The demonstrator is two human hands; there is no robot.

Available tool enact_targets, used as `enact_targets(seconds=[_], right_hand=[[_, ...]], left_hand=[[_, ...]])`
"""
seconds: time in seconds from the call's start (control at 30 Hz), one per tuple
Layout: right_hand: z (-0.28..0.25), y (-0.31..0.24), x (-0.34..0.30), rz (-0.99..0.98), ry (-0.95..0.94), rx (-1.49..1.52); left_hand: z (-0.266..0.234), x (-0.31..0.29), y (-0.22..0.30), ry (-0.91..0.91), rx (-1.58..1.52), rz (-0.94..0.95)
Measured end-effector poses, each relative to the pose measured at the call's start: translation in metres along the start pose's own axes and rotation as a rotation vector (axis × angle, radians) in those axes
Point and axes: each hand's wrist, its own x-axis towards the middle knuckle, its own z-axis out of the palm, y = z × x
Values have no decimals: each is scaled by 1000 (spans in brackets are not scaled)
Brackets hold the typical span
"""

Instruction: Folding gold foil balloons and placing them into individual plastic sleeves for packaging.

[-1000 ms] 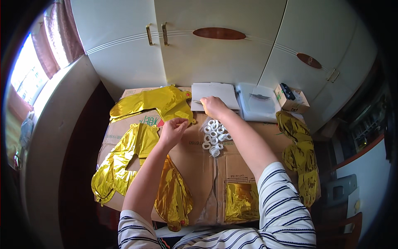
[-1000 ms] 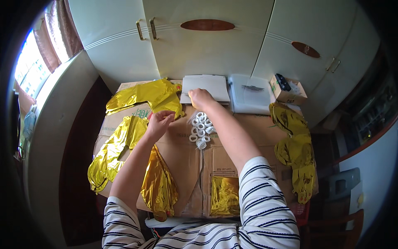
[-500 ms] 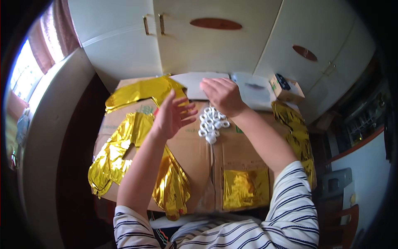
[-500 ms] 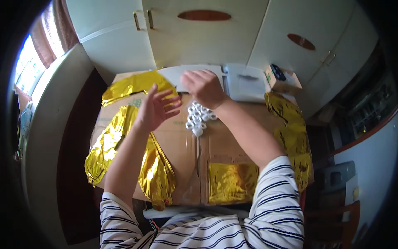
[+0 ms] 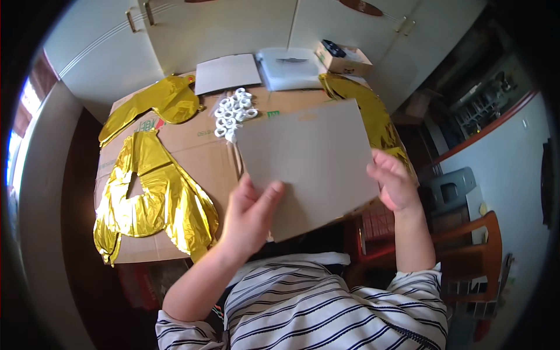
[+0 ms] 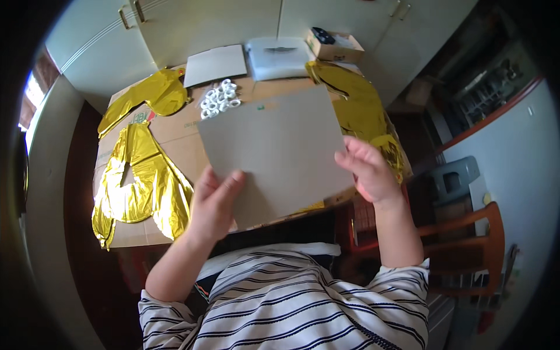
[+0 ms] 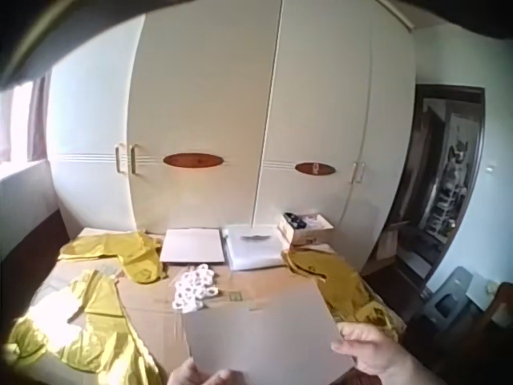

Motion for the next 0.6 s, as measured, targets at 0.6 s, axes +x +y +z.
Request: enact_targets(seconds=[0.6], right_hand=[[-161, -2, -53, 205, 341, -632]], left_hand=[[-31, 11, -82, -240, 1720, 168]])
